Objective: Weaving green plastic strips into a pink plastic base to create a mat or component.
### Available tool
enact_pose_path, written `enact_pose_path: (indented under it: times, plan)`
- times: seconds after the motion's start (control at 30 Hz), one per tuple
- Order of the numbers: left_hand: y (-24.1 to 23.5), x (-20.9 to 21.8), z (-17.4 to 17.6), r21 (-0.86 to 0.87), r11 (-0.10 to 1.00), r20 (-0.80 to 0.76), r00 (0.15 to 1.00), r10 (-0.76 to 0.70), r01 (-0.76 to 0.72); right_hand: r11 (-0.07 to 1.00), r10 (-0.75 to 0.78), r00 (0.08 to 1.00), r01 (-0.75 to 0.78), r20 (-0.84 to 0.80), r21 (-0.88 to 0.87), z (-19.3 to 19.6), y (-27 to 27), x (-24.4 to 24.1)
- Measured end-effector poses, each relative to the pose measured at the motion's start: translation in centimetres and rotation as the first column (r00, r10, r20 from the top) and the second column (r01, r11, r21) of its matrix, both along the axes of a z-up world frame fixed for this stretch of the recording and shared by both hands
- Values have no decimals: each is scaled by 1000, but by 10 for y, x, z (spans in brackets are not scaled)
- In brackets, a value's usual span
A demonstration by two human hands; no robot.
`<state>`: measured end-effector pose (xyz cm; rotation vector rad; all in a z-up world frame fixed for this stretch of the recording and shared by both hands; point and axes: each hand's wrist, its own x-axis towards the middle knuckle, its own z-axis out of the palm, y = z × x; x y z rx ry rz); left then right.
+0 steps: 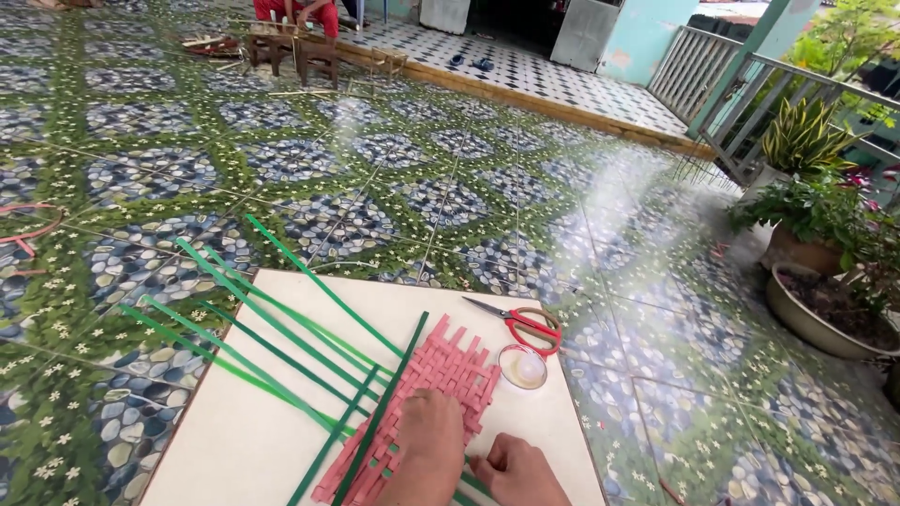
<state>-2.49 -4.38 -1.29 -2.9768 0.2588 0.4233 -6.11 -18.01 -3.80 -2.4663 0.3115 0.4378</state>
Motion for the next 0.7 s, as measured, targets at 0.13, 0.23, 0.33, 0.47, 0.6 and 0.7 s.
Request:
enact_pose_path:
  times: [0.13,0.23,0.33,0.47,0.6,0.7]
  plan:
    - [3,4,9,-275,945,-88,984,158,-176,1000,-5,1000,5,7,-10,-6,-1,1]
    - [-14,14,-13,-227,925,-120,951,283,-304,1000,-12,1000,12,-1,2,-1,0,0]
    - [-32,22,-43,-56,970,82,967,241,-237,1000,-18,1000,18,-7,23,3,1,-3]
    - [-29,15,-34,-21,975,57,973,222,-222,1000,-4,1000,4,10,-13,-7,-1,-2]
    - [-22,13,-25,7,982,52,981,186,-187,1000,-1,1000,2,24,-14,-14,-4,3]
    - [-24,16,-38,-56,966,77,963,257,-253,998,-1,999,3,33,-64,-31,-8,7]
